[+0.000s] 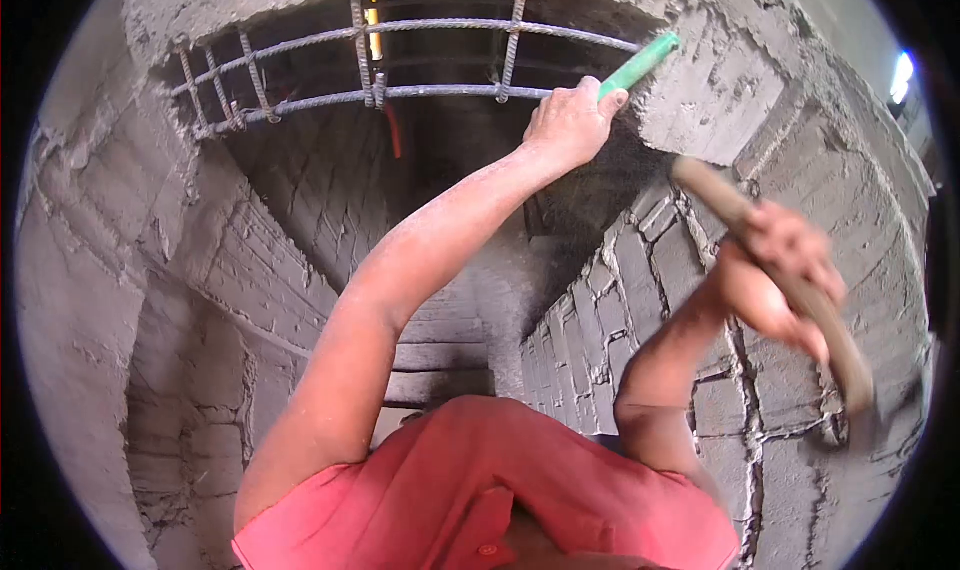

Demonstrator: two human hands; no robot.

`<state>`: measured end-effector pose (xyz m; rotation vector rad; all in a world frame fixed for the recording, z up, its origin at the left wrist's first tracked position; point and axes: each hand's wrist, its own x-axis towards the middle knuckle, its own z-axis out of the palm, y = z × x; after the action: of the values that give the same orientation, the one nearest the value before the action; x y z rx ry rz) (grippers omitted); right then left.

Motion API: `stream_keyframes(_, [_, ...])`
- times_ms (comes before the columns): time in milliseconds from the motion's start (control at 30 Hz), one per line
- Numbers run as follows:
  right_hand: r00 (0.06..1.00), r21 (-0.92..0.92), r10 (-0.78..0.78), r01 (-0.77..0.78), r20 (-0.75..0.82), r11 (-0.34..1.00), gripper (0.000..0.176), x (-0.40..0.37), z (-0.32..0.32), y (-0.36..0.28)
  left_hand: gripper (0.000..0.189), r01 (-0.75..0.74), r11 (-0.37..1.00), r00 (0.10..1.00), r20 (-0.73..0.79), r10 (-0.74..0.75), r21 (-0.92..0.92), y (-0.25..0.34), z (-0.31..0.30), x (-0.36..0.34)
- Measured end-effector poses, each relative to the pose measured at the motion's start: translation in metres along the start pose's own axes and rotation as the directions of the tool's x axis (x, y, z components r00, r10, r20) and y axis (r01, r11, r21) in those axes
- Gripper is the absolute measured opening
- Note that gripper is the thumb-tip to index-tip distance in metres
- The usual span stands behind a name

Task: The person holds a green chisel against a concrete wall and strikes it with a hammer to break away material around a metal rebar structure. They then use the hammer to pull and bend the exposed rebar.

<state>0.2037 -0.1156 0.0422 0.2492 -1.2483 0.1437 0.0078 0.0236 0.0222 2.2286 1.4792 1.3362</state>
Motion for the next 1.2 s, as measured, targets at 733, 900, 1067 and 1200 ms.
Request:
stream_keyframes(733, [0.941,0.095,0.007,0.027,-0.340,0.995,0.073,-0.037,0.014,0.053,0.046,-0.026,0.992,0.998,-0.060,0.034,0.122,-0.010,-0.008,0.010])
stream_keyframes(900, [0.482,0.020,0.845,-0.866,-0.232,0.500,0.052,-0.103,-0.009,0.120,0.046,-0.035,0.989,0.997,-0.057,0.043,0.145,-0.004,-0.011,0.008])
stream_keyframes(1067, [0.680,0.544,0.710,-0.531,-0.183,0.650,0.061,-0.053,-0.020,0.046,0.048,-0.025,0.988,0.999,-0.032,0.030,0.155,-0.009,-0.012,0.008])
stream_keyframes(1200, [0.974,-0.056,-0.072,0.061,-0.217,0.997,0.069,0.014,-0.015,0.009,0.053,-0.041,0.989,0.999,-0.014,0.043,0.140,-0.009,-0.014,0.014])
